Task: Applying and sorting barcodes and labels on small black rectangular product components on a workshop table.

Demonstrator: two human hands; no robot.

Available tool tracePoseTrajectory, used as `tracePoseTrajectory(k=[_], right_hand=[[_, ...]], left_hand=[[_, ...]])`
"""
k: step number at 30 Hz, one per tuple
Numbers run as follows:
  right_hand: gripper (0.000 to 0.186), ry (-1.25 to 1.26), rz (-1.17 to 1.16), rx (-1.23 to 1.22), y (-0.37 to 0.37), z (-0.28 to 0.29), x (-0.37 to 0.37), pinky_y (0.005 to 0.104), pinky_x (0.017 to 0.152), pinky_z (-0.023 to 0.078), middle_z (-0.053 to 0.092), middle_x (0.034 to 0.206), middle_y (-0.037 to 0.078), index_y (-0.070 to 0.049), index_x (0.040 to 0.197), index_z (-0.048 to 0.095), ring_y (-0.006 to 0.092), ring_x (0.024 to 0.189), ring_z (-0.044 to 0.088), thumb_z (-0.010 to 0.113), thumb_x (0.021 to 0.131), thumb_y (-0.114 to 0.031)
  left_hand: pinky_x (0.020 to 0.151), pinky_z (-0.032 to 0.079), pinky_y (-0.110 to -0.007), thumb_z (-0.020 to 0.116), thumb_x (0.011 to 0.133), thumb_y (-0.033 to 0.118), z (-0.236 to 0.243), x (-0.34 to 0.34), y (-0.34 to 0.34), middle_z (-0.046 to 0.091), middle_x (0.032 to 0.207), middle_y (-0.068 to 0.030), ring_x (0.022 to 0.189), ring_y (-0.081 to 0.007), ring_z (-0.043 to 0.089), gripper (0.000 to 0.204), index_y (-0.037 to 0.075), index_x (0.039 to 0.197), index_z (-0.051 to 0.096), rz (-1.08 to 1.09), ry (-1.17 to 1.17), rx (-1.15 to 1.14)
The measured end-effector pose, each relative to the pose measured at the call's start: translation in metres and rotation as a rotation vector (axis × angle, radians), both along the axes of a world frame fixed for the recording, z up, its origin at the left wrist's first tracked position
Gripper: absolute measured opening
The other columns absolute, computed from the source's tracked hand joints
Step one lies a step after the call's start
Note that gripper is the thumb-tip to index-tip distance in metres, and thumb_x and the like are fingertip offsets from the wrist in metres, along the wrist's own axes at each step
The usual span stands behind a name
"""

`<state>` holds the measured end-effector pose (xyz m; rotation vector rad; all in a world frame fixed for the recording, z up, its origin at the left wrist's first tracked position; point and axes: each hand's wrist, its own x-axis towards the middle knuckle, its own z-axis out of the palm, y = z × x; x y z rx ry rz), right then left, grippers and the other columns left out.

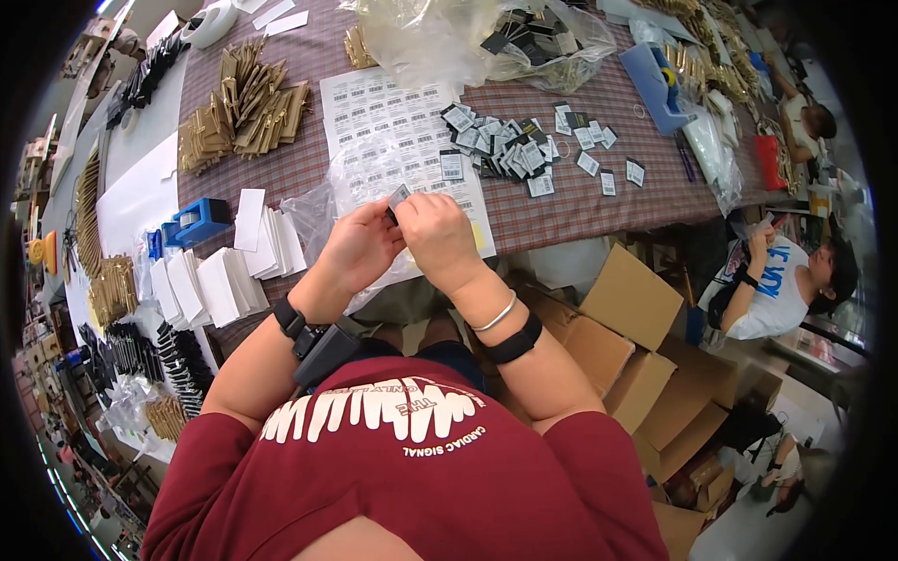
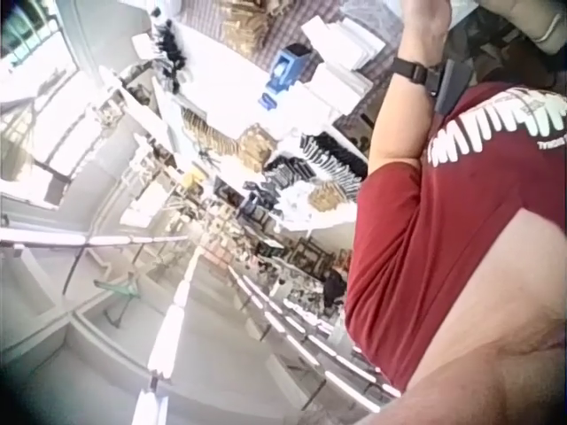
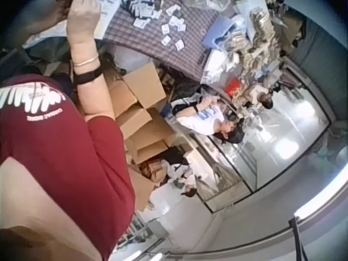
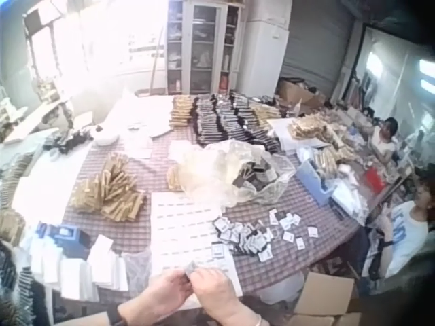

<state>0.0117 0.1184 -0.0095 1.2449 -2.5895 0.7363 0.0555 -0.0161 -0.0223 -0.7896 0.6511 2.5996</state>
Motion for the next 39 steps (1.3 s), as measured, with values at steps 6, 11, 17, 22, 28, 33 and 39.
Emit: tracePoseTrajectory(k=[6, 11, 17, 22, 28, 33, 39], right_hand=[[0.009, -0.147, -0.02, -0.109, 0.006, -0.001, -0.002, 0.0348, 0.067, 0.048, 0.059, 0.079, 0.009, -0.004, 0.078, 0.055, 0.0272, 0.073, 0.058, 0.061, 0.072, -0.004], [0.01, -0.088, 0.013, -0.065, 0.007, 0.0, -0.001, 0.0347, 0.066, 0.049, 0.059, 0.078, 0.01, -0.004, 0.08, 0.055, 0.0279, 0.073, 0.058, 0.061, 0.071, -0.004], [0.008, 0.046, -0.016, 0.006, 0.002, 0.009, 0.002, 0.033, 0.06, 0.047, 0.051, 0.069, 0.007, -0.007, 0.071, 0.05, 0.0232, 0.065, 0.055, 0.057, 0.067, -0.005], [0.01, -0.07, -0.051, -0.106, 0.003, 0.002, -0.001, 0.0332, 0.059, 0.048, 0.051, 0.071, 0.007, -0.007, 0.072, 0.051, 0.023, 0.066, 0.056, 0.059, 0.066, -0.006], [0.009, -0.078, -0.018, -0.103, 0.005, -0.002, 0.0, 0.033, 0.058, 0.049, 0.051, 0.071, 0.007, -0.007, 0.073, 0.051, 0.0229, 0.067, 0.057, 0.059, 0.068, -0.006], [0.008, 0.012, -0.025, 0.087, 0.002, 0.005, 0.003, 0.0316, 0.056, 0.049, 0.051, 0.071, 0.007, -0.006, 0.073, 0.051, 0.0224, 0.065, 0.057, 0.058, 0.07, -0.006], [0.007, -0.045, -0.057, -0.043, 0.004, 0.007, 0.002, 0.0323, 0.055, 0.049, 0.051, 0.071, 0.007, -0.008, 0.076, 0.053, 0.023, 0.063, 0.058, 0.058, 0.071, -0.006]], left_hand=[[0.083, 0.042, -0.036, 0.04, 0.093, 0.018, 0.0, -0.001, 0.002, 0.056, 0.092, -0.0075, 0.085, -0.0194, 0.052, 0.018, 0.004, 0.094, 0.05, 0.05, 0.01, 0.103], [0.082, 0.042, -0.035, 0.04, 0.093, 0.018, 0.006, -0.003, 0.005, 0.055, 0.091, -0.0079, 0.084, -0.0192, 0.052, 0.017, 0.004, 0.094, 0.049, 0.061, -0.023, 0.078], [0.079, 0.043, -0.034, 0.04, 0.093, 0.018, 0.001, -0.002, 0.005, 0.055, 0.09, -0.0077, 0.081, -0.0189, 0.052, 0.017, 0.004, 0.093, 0.049, 0.065, -0.006, 0.111], [0.079, 0.043, -0.034, 0.041, 0.093, 0.017, -0.003, -0.002, 0.002, 0.054, 0.087, -0.0067, 0.079, -0.0189, 0.051, 0.015, 0.005, 0.09, 0.049, 0.056, 0.014, 0.118], [0.088, 0.04, -0.038, 0.04, 0.092, 0.02, -0.005, -0.001, 0.002, 0.054, 0.095, -0.0114, 0.091, -0.0236, 0.051, 0.017, 0.005, 0.09, 0.048, 0.043, 0.026, 0.124], [0.087, 0.041, -0.037, 0.041, 0.092, 0.021, 0.002, -0.003, 0.008, 0.054, 0.095, -0.0105, 0.09, -0.0233, 0.051, 0.018, 0.006, 0.089, 0.049, 0.042, -0.058, -0.001], [0.086, 0.041, -0.037, 0.042, 0.091, 0.02, -0.01, 0.001, 0.003, 0.055, 0.091, -0.008, 0.086, -0.0217, 0.052, 0.017, 0.006, 0.089, 0.051, 0.005, 0.026, 0.063]])
